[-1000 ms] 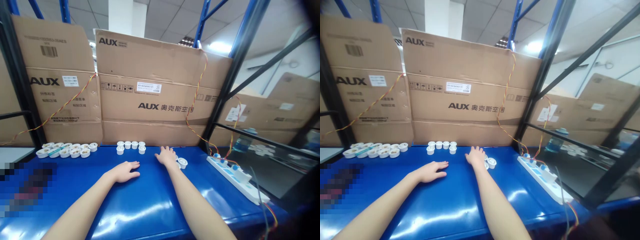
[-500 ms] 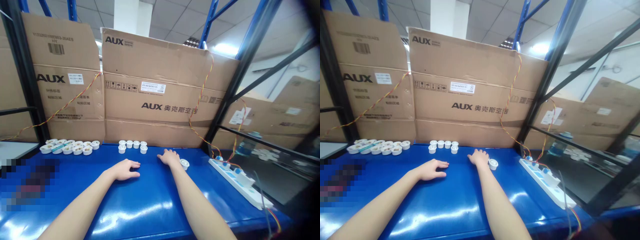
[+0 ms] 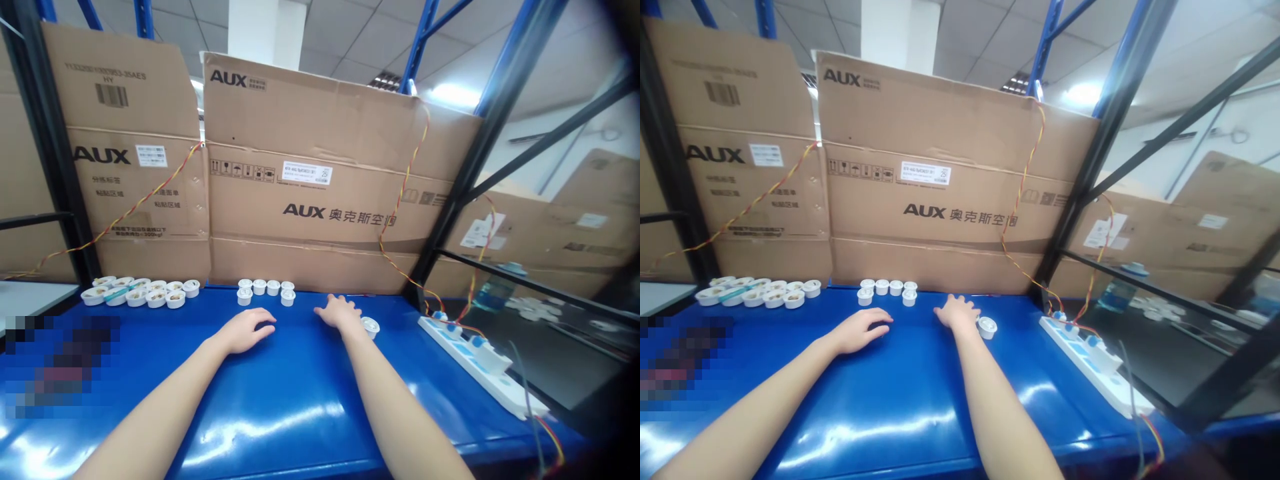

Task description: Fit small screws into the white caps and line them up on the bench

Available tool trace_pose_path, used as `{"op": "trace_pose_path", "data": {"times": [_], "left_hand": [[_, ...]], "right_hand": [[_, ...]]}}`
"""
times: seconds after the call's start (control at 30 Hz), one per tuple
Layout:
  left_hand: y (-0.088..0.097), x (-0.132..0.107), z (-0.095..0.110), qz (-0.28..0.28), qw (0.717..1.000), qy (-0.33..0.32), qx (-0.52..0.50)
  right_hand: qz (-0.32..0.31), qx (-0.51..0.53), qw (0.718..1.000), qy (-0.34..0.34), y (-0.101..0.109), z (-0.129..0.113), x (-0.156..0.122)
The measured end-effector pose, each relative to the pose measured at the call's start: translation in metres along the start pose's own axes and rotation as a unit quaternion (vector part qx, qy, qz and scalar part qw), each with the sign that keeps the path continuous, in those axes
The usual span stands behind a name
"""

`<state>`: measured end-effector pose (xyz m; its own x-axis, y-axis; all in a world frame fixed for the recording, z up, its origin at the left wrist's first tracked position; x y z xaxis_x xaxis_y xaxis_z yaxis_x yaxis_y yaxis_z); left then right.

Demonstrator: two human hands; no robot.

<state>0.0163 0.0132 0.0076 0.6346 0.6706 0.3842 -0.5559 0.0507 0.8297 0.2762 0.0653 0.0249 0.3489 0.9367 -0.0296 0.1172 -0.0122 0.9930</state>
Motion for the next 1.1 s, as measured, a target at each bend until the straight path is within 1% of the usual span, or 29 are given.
{"op": "trace_pose_path", "data": {"times": [0.07,0.13,0.23,0.33,0.4,0.43,0.5,0.57,0.6,0.67,0.73,0.8,0.83,0.9,0.97,1.0,1.03,1.1], "left_hand": [[0.003,0.0,-0.005,0.033,0.999,0.024,0.015],[0.006,-0.001,-0.009,0.051,0.997,0.044,0.029],[0.007,-0.002,-0.013,0.071,0.994,0.073,0.05],[0.008,-0.003,-0.013,0.089,0.99,0.094,0.058],[0.009,-0.003,-0.013,0.092,0.989,0.097,0.059],[0.009,-0.003,-0.012,0.092,0.989,0.096,0.06],[0.009,-0.002,-0.012,0.093,0.989,0.094,0.061],[0.009,-0.002,-0.013,0.095,0.989,0.098,0.063],[0.009,-0.002,-0.013,0.096,0.988,0.102,0.064],[0.008,-0.002,-0.014,0.096,0.987,0.111,0.063],[0.008,-0.002,-0.015,0.094,0.987,0.113,0.061],[0.008,-0.002,-0.015,0.092,0.988,0.112,0.06],[0.008,-0.002,-0.015,0.09,0.988,0.112,0.061],[0.007,-0.002,-0.015,0.088,0.988,0.113,0.063],[0.007,-0.002,-0.015,0.085,0.988,0.114,0.065],[0.006,-0.002,-0.016,0.083,0.988,0.115,0.066],[0.006,-0.002,-0.016,0.081,0.988,0.116,0.066],[0.005,-0.003,-0.017,0.077,0.988,0.117,0.067]], "right_hand": [[-0.013,-0.004,1.0,0.011,0.0,-0.004,-0.006],[-0.012,-0.016,0.999,0.041,-0.001,-0.011,-0.013],[0.008,-0.038,0.991,0.13,-0.005,-0.027,-0.027],[0.031,-0.047,0.972,0.228,-0.006,-0.042,-0.042],[0.055,-0.035,0.962,0.264,-0.003,-0.047,-0.048],[0.066,-0.028,0.962,0.264,-0.001,-0.047,-0.048],[0.069,-0.022,0.97,0.233,0.001,-0.043,-0.045],[0.038,-0.019,0.98,0.197,-0.001,-0.037,-0.037],[0.019,-0.012,0.981,0.192,-0.003,-0.034,-0.033],[-0.004,0.02,0.977,0.212,-0.01,-0.033,-0.027],[0.001,0.078,0.964,0.255,-0.017,-0.036,-0.023],[-0.003,0.159,0.942,0.295,-0.025,-0.042,-0.021],[-0.019,0.204,0.929,0.308,-0.03,-0.046,-0.021],[-0.068,0.287,0.901,0.319,-0.04,-0.051,-0.02],[-0.106,0.337,0.879,0.319,-0.047,-0.055,-0.02],[-0.11,0.347,0.874,0.322,-0.048,-0.057,-0.021],[-0.1,0.348,0.873,0.328,-0.048,-0.057,-0.022],[-0.052,0.331,0.876,0.348,-0.043,-0.058,-0.026]]}}
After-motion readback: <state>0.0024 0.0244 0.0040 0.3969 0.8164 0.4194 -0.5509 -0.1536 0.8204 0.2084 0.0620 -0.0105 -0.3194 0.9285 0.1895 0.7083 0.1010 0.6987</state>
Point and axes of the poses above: each hand's wrist, its own x-axis towards the middle knuckle, its own y-axis out of the back of the hand, z = x × y, the point moved 3 cm from there along x, towards the middle knuckle, and after that the axes turned 5 degrees about -y, right-handed, at the moved point
